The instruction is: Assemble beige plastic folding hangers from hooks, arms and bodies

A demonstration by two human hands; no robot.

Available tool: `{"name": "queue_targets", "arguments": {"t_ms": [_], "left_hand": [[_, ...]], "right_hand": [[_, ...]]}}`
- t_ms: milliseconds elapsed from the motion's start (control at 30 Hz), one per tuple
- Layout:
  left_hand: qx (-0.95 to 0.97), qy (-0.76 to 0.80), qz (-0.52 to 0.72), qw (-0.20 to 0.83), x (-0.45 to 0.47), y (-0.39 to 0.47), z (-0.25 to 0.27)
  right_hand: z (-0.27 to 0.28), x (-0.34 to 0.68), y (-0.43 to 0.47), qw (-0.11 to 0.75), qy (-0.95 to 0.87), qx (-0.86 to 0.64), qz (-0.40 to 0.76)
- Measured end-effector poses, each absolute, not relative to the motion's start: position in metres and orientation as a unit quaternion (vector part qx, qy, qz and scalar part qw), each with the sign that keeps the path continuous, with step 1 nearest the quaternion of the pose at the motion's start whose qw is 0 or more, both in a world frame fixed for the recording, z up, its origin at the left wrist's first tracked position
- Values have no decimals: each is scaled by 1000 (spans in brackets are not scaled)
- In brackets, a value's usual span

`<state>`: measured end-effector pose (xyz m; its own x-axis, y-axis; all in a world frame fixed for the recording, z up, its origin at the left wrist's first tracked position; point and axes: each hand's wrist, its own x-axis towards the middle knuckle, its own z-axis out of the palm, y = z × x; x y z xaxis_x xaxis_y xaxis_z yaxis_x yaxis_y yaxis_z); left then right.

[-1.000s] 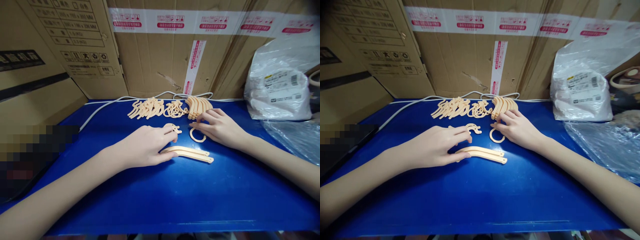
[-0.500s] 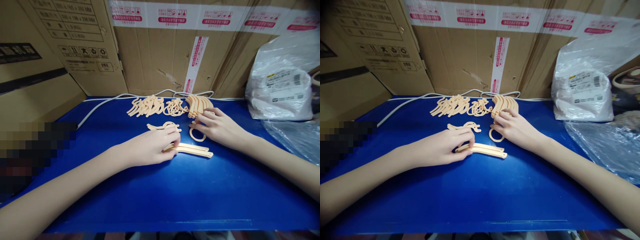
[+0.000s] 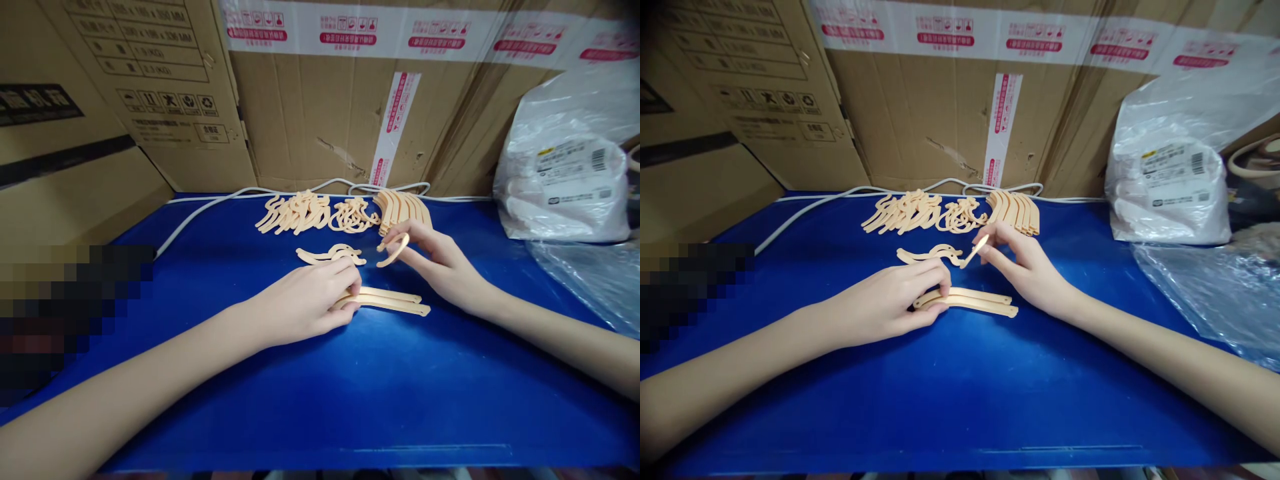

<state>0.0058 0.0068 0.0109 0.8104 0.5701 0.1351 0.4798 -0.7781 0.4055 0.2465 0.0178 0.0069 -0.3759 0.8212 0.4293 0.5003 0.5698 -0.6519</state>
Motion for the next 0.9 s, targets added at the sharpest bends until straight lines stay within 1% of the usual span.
{"name": "queue_targets", "arguments": {"t_ms": [67, 100, 200, 367, 533, 633, 800, 900], "left_hand": [[936, 279, 129, 174, 6, 7, 11], [936, 278, 130, 171, 6, 7, 10], [938, 277, 131, 164, 6, 6, 10], [944, 278, 120, 134, 7, 4, 12], [962, 249, 91, 58, 8, 3, 12], [968, 228, 101, 15, 8, 2, 9], [966, 213, 133, -62, 11, 2, 4], [959, 230, 152, -66, 12, 3, 7]], "right_hand": [[7, 239, 17, 373, -755, -422, 335], [7, 235, 18, 369, -734, -428, 376], [4, 230, 23, 373, -691, -439, 436], [0, 232, 28, 379, -673, -438, 460], [1, 234, 27, 353, -686, -434, 466], [-1, 234, 27, 353, -695, -431, 456], [-6, 235, 30, 379, -693, -432, 436], [-7, 236, 31, 392, -691, -427, 432]]}}
